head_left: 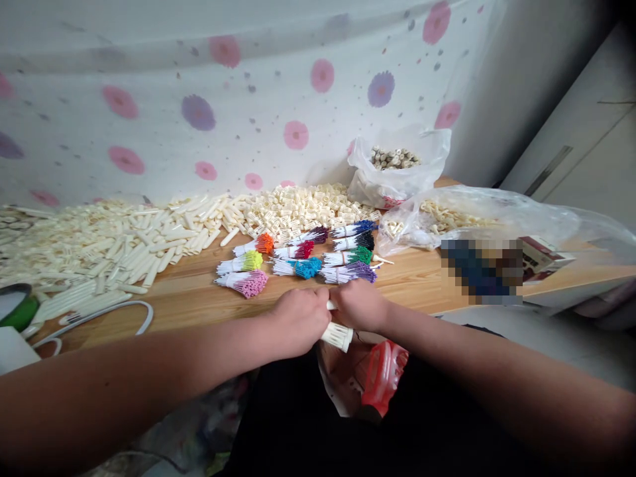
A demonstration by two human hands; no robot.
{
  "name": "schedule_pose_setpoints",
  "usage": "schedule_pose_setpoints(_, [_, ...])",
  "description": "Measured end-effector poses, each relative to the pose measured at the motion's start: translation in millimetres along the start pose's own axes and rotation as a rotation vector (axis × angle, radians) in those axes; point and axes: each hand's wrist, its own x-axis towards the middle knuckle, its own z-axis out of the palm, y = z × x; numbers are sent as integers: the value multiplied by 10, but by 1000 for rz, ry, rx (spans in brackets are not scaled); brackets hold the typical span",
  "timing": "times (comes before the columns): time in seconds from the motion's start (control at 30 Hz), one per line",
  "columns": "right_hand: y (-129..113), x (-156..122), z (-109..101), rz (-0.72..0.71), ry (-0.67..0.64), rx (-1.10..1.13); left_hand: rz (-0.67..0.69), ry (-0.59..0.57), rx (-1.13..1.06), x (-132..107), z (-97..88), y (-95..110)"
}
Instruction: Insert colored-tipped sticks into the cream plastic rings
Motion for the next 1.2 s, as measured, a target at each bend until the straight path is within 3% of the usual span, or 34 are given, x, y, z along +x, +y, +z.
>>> schedule_pose_setpoints(0.13, [98,-13,-166,-41,100,0,-12,92,-99,-79,-52,-207])
schedule_pose_setpoints(0.27, [374,7,-332,-162,333,284,-57,187,-454,-264,47,-724])
schedule_pose_setpoints(0.3, [432,58,-359,-161,381,348,-148,268,-560,-301,100,-905])
schedule_pose_setpoints(0.37, [482,244,-403,-155,409,387,-533,500,-689,-342,223,-1301])
schedule_pose_setpoints(0.4, [466,378,-421,-163,382,365,-694,561,-686,-342,286,-1502])
schedule_pose_setpoints(0.47, [361,716,-446,-189,278,281,-926,576,-595,-310,406,-1863])
schedule_pose_setpoints(0.57, [128,1318,-427,-177,156,154,-996,531,-539,-224,568,-2217])
schedule_pose_setpoints(0.7, [-68,2047,-264,-108,98,65,-975,457,-491,-154,768,-2348])
schedule_pose_setpoints(0.83, [-117,2490,-88,-42,14,-21,-942,398,-473,-168,938,-2360])
schedule_pose_setpoints(1.0, [-167,2683,10,16,-89,-89,-915,372,-470,-195,1054,-2408])
schedule_pose_setpoints(1.2, [-129,2601,-36,33,-5,-104,-926,350,-495,-185,1082,-2439])
